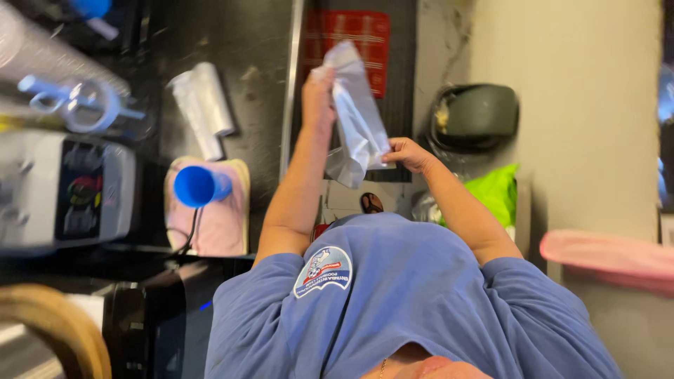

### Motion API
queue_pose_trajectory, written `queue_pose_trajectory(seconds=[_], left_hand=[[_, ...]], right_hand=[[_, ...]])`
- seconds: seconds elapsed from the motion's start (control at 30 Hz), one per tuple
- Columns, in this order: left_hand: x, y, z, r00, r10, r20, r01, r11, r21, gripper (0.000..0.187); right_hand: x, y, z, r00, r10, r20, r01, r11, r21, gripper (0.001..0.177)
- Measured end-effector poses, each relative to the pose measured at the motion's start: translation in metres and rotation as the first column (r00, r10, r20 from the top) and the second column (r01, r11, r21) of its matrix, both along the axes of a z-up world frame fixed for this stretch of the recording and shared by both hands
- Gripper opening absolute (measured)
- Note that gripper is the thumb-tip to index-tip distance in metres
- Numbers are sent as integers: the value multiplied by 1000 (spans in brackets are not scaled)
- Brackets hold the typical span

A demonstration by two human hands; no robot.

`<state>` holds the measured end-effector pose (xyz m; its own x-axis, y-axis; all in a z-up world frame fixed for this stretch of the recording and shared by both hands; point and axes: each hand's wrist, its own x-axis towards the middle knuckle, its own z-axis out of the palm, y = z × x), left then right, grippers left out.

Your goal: The person opens a cabinet, retrieves a roll of plastic bags, and tears off a bag. They place the bag into a trash bin, remove the old bag containing waste, and tie it shut. The person then places the tied bag into a larger green bag and prepares another plastic bag.

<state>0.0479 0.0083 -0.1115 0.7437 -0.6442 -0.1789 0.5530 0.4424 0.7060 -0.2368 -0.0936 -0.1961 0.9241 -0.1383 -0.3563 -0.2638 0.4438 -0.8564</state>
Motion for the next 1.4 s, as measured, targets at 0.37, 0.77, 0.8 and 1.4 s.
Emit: queue_pose_trajectory(seconds=[0.37, 0.77, 0.8, 1.4], left_hand=[[-142, -43, 33, -220, -757, 615, 298, 548, 782, 87], [-92, -58, -53, 358, -807, 470, 456, 591, 665, 12], [-78, -56, -56, 385, -782, 491, 421, 622, 660, 13], [-209, -45, -66, 99, -877, 471, 649, 415, 637, 16]], right_hand=[[-83, 0, -2, 937, -349, 31, 335, 868, -366, 33], [-167, 6, 33, 880, -429, -205, 325, 857, -399, 27], [-177, 1, 33, 864, -457, -211, 337, 837, -431, 27], [-209, -9, 68, 664, -747, -42, 731, 659, -175, 21]])
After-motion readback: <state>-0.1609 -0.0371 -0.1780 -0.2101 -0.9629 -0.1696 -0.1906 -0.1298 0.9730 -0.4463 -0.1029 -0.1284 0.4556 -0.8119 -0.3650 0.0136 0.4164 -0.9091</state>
